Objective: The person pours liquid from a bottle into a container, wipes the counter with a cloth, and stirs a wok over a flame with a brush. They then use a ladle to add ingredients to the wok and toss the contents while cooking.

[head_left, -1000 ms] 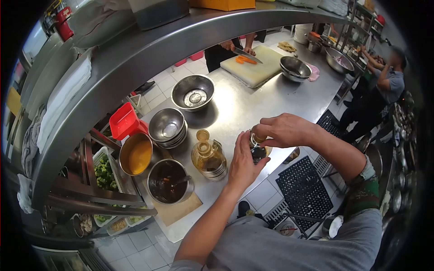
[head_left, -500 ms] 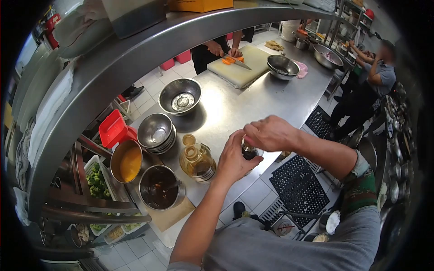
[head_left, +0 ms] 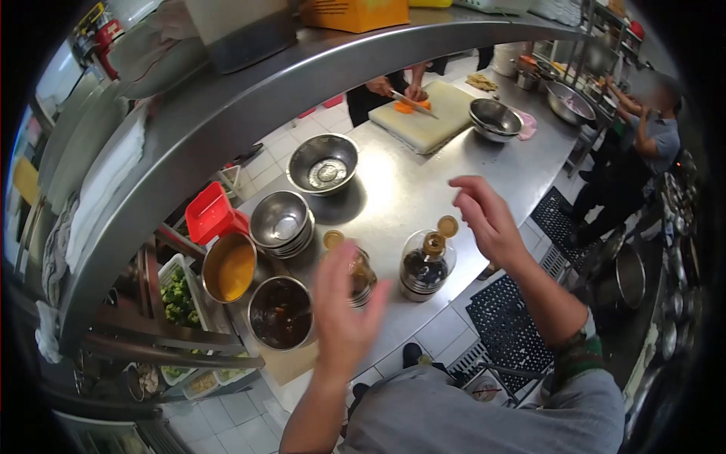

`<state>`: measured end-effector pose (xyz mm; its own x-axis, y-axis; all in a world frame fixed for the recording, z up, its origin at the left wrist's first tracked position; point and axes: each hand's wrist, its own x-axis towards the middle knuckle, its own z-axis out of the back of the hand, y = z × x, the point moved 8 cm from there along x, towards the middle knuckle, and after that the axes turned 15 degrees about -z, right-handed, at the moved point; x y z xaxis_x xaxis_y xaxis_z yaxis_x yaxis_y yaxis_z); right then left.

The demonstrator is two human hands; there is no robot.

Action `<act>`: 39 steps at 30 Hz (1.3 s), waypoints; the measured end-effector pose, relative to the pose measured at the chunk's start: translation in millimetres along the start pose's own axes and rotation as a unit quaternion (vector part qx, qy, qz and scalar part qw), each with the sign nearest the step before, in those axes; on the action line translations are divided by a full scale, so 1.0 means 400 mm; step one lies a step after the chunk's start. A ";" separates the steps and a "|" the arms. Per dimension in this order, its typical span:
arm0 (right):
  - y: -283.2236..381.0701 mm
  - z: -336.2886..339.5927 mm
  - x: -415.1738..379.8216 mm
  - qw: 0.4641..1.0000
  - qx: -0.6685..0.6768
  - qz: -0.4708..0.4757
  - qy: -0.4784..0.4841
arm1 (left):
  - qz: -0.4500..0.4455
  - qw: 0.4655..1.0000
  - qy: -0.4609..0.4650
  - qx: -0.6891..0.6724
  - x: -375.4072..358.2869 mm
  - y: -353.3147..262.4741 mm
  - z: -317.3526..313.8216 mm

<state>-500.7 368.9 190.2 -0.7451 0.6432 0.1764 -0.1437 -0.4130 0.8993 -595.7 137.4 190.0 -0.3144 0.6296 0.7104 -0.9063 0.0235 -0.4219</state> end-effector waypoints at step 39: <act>-0.051 0.194 -0.425 0.987 0.061 -0.115 -0.090 | 0.032 0.928 0.185 -0.323 0.075 0.106 -0.350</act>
<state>-320.7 318.0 173.0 -0.5731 0.8193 0.0193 -0.2082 -0.1683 0.9635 -604.0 266.2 114.6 -0.1349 0.8666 0.4805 -0.4929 0.3620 -0.7912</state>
